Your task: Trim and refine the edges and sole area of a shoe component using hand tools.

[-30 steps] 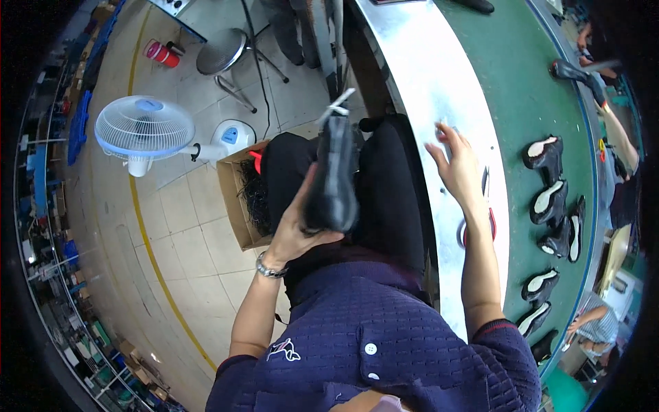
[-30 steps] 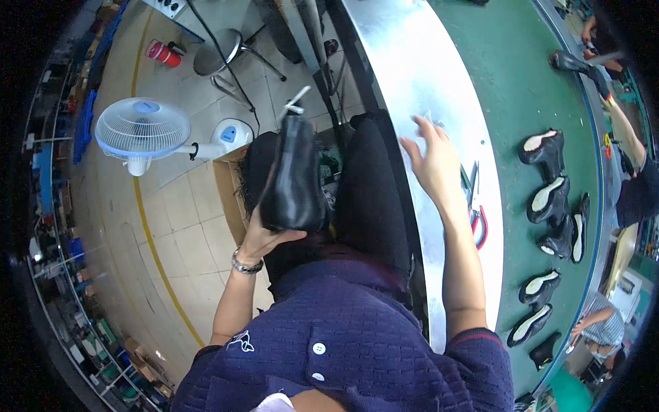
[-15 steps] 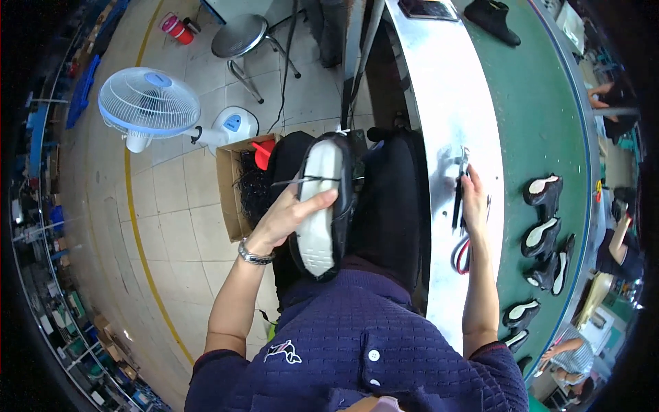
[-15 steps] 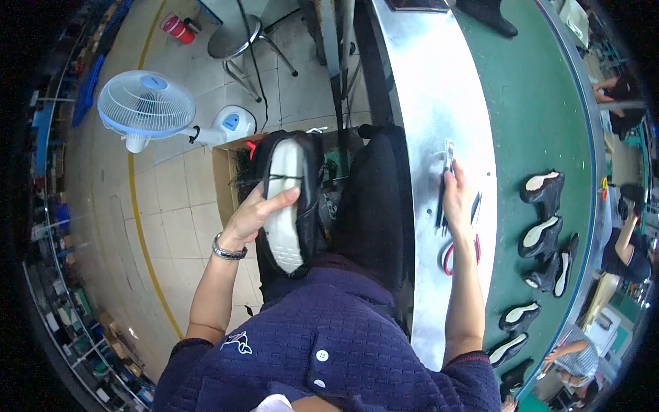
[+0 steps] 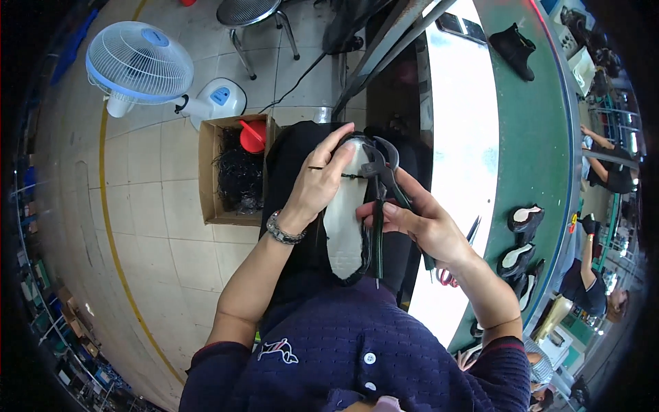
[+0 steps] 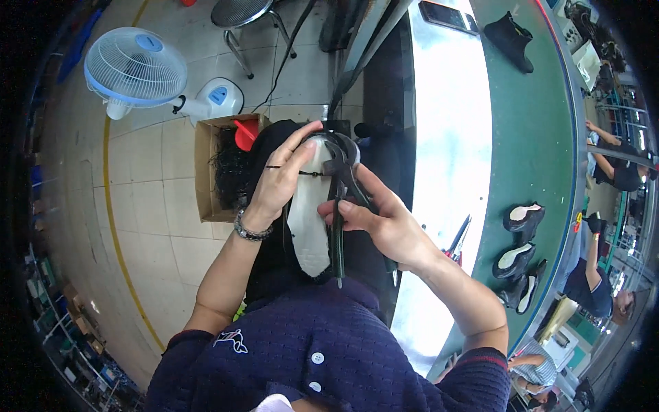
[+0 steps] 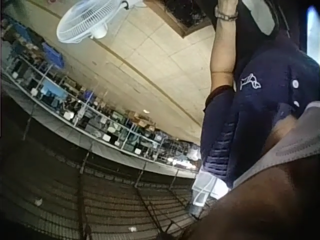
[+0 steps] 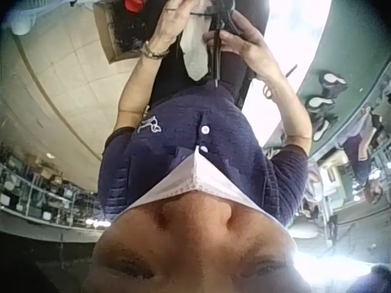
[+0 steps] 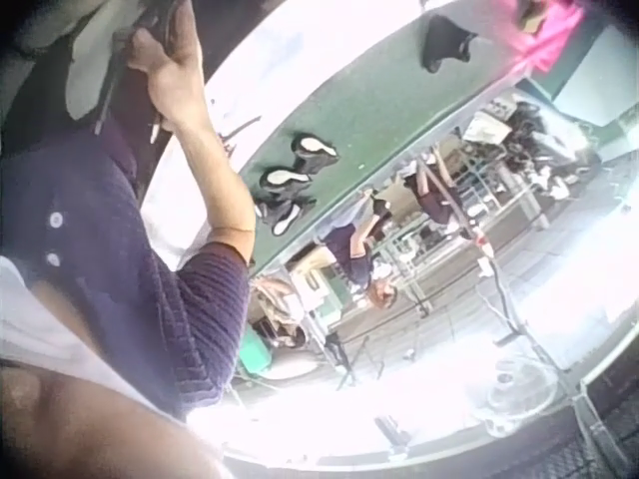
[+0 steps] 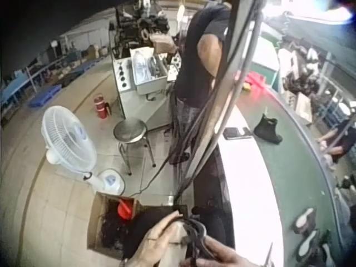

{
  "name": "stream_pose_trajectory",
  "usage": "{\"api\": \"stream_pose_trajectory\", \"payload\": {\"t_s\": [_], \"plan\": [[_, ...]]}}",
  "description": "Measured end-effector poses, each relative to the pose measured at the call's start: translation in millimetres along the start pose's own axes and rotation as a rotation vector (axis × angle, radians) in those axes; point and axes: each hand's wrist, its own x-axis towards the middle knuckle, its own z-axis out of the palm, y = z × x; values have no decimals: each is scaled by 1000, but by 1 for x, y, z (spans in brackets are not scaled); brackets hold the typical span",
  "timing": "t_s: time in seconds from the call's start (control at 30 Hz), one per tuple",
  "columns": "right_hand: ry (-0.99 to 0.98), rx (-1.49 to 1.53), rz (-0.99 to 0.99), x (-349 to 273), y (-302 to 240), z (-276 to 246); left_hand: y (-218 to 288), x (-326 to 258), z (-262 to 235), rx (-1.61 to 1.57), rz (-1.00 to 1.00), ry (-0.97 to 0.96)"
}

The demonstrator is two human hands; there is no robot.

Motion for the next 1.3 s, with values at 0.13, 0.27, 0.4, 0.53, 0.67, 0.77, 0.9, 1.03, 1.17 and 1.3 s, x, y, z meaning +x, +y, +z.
{"api": "stream_pose_trajectory", "payload": {"t_s": [0.13,0.27,0.4,0.53,0.67,0.77,0.9,1.03,1.17,1.3], "plan": [[42,-1,105,10,-16,-1,0,4,6,87,15,79],[45,-116,213,16,-31,-3,-2,6,3,75,79,102],[65,-320,143,14,-23,3,-4,8,7,36,96,141],[133,-501,-9,12,-1,7,5,3,9,102,102,146],[176,-580,-94,12,11,7,-3,2,12,132,217,217],[188,-611,-114,11,12,3,-4,3,9,82,267,206],[133,-768,-26,7,-12,-7,-1,1,-2,-293,-6,59],[137,-1260,-27,3,-36,2,7,6,3,-261,-38,141],[135,-1333,3,4,-49,6,-1,6,0,-68,29,165],[179,-1406,-201,-1,-66,26,-6,1,2,111,203,254]]}}
